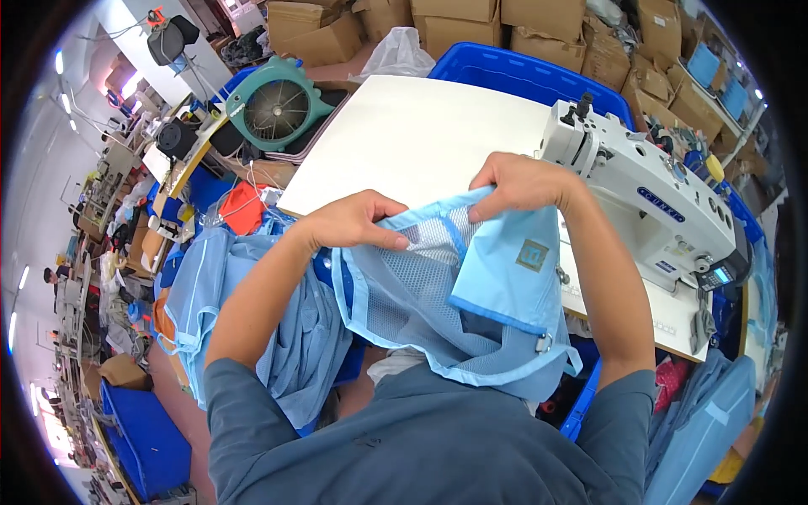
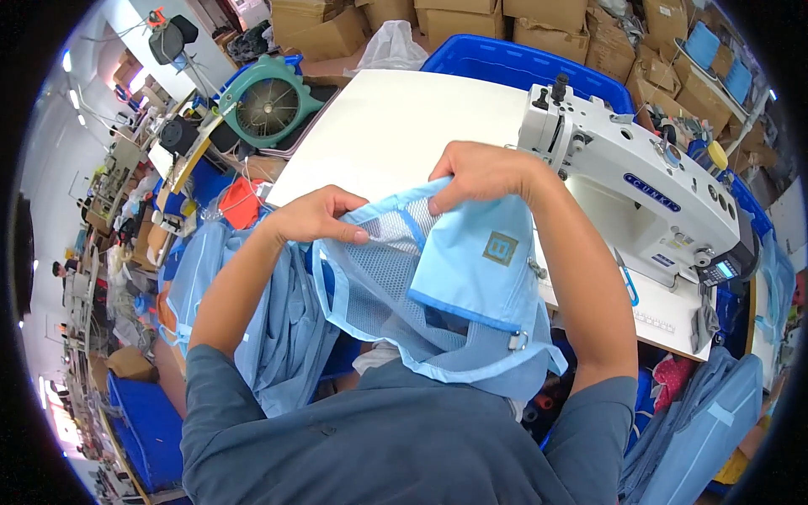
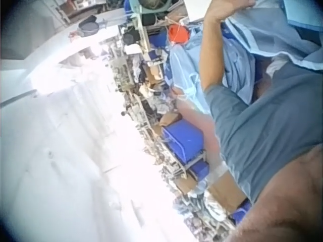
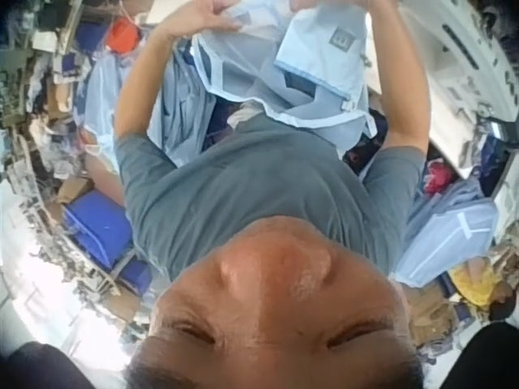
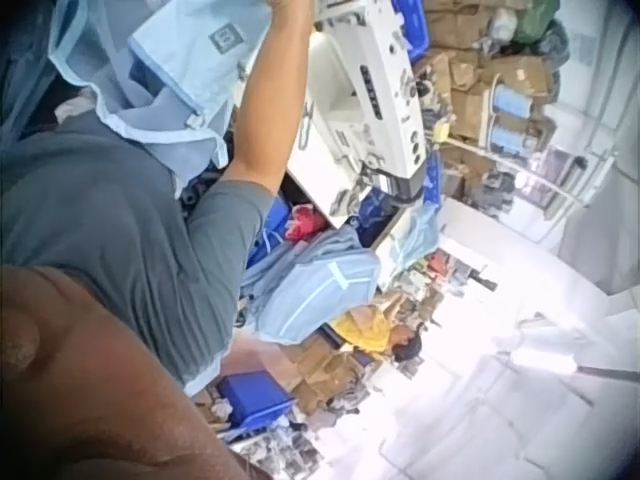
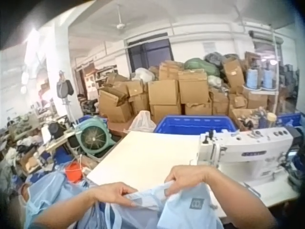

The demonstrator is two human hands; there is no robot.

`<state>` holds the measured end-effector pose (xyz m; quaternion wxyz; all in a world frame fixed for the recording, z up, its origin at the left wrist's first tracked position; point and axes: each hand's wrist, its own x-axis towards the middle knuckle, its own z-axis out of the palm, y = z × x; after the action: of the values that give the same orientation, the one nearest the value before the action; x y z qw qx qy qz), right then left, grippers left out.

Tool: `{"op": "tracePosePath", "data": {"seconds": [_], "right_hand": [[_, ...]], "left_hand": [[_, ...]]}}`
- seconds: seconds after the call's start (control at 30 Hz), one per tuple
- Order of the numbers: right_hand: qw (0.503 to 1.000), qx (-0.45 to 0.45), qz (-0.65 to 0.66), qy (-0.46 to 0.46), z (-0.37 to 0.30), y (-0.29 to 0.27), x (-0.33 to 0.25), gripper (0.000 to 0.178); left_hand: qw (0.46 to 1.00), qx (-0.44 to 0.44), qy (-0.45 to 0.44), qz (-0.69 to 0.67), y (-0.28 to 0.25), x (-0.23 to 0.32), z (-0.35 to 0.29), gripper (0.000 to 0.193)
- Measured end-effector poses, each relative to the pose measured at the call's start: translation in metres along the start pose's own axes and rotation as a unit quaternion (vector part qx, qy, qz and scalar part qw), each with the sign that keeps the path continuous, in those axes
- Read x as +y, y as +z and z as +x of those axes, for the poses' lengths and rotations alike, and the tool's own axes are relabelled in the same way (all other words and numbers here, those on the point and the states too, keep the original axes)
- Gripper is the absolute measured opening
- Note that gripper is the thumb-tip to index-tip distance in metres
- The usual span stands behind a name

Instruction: Operating an industrial sewing machine to stitch together light blue mesh fabric.

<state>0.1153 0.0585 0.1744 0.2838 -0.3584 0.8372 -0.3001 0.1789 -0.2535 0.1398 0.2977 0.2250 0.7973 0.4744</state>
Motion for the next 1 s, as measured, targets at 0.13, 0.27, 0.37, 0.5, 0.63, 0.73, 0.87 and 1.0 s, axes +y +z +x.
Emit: {"op": "tracePosePath", "data": {"seconds": [0.13, 0.27, 0.37, 0.5, 0.63, 0.73, 0.87, 1.0], "right_hand": [[0.999, 0.034, 0.007, -0.023, 0.002, -0.007, 0.004, 0.021], [0.996, 0.083, 0.012, -0.013, -0.009, -0.022, 0.004, 0.021], [0.992, 0.124, 0.015, -0.023, -0.014, -0.038, -0.009, 0.025], [0.981, 0.182, 0.037, -0.046, -0.020, -0.055, -0.025, 0.027], [0.975, 0.216, 0.027, -0.039, -0.019, -0.072, -0.025, 0.018], [0.956, 0.290, 0.012, -0.046, -0.018, -0.077, -0.047, 0.019], [0.808, 0.555, -0.055, -0.190, 0.002, -0.046, -0.074, 0.025], [0.684, 0.627, -0.307, -0.212, 0.017, 0.031, -0.091, 0.056]], "left_hand": [[0.999, 0.007, -0.031, 0.018, -0.023, -0.028, -0.011, 0.024], [0.999, 0.039, 0.024, -0.013, -0.041, -0.014, -0.023, 0.019], [0.997, 0.057, 0.053, 0.001, -0.064, 0.029, -0.034, 0.020], [0.993, 0.052, 0.065, 0.087, -0.106, 0.071, -0.036, 0.023], [0.950, 0.090, 0.047, 0.295, -0.137, 0.117, -0.023, 0.022], [0.807, 0.268, 0.096, 0.517, -0.179, 0.142, -0.007, 0.017], [0.471, 0.525, 0.365, 0.607, -0.200, 0.195, 0.025, 0.016], [0.401, 0.629, 0.446, 0.494, -0.175, 0.161, 0.053, 0.014]]}}
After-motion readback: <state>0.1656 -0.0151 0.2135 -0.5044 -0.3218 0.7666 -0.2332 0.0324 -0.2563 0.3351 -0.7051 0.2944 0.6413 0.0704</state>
